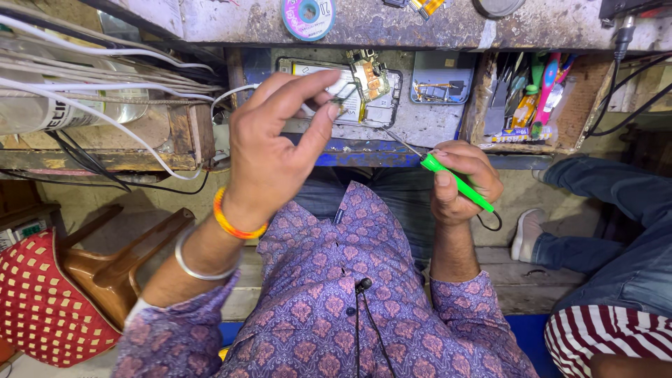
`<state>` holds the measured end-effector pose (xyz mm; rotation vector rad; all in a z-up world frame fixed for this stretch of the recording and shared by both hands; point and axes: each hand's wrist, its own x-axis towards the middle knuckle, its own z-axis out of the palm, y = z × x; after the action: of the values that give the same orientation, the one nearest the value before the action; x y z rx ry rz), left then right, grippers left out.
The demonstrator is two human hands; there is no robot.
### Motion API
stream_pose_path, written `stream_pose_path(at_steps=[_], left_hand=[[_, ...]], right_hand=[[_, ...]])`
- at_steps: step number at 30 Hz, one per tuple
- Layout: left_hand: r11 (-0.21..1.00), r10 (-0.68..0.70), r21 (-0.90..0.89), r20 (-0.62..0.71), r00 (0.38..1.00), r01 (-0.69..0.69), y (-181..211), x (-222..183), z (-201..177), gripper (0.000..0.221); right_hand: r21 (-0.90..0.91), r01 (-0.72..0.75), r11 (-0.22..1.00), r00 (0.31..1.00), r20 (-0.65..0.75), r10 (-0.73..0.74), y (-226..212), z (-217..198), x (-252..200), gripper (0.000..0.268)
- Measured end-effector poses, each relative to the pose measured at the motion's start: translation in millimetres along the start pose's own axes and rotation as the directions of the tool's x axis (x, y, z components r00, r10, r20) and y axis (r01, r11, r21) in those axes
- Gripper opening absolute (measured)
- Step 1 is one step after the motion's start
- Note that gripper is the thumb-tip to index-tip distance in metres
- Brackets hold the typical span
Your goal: The person uses a soldering iron and tweezers to repair a small circuit board from a mobile phone, applying heat to specific points on the component while holding it in place.
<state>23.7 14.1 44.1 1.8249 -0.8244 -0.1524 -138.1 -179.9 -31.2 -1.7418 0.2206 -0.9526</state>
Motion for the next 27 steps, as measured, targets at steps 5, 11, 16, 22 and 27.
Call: stream_pose_path(at_steps=[5,11,16,22,27], left_hand=[[0.975,0.191,-0.153,0.217,0.957,-0.160,-0.4,30.7,-7.5,0.013],[0.935,0.307,-0.296,0.405,0.861,-0.194,3.8,74.0,10.0,0.015],[0.785,0.560,-0.465,0.252,0.789,-0.409,20.3,97.1,34.9,0.012],[0.658,0.640,-0.638,0.194,0.743,-0.400,37.5,110.7,66.5,0.018],[0.685,0.567,-0.692,0.310,0.763,-0.228,36.4,112.4,71.1,0.014]], right_hand=[[0.076,-0.029,0.997,0.999,-0.036,0.032,-8.0,8.1,5.2,0.036],[0.136,-0.060,0.989,0.995,-0.076,0.070,31.1,-14.9,-34.8,0.038],[0.155,-0.054,0.986,0.993,-0.093,0.069,31.7,-12.7,-34.6,0.039],[0.126,-0.027,0.992,0.993,-0.110,0.041,36.6,-11.9,-39.4,0.042],[0.141,-0.059,0.988,0.992,-0.099,0.074,33.9,-15.0,-38.7,0.043]])
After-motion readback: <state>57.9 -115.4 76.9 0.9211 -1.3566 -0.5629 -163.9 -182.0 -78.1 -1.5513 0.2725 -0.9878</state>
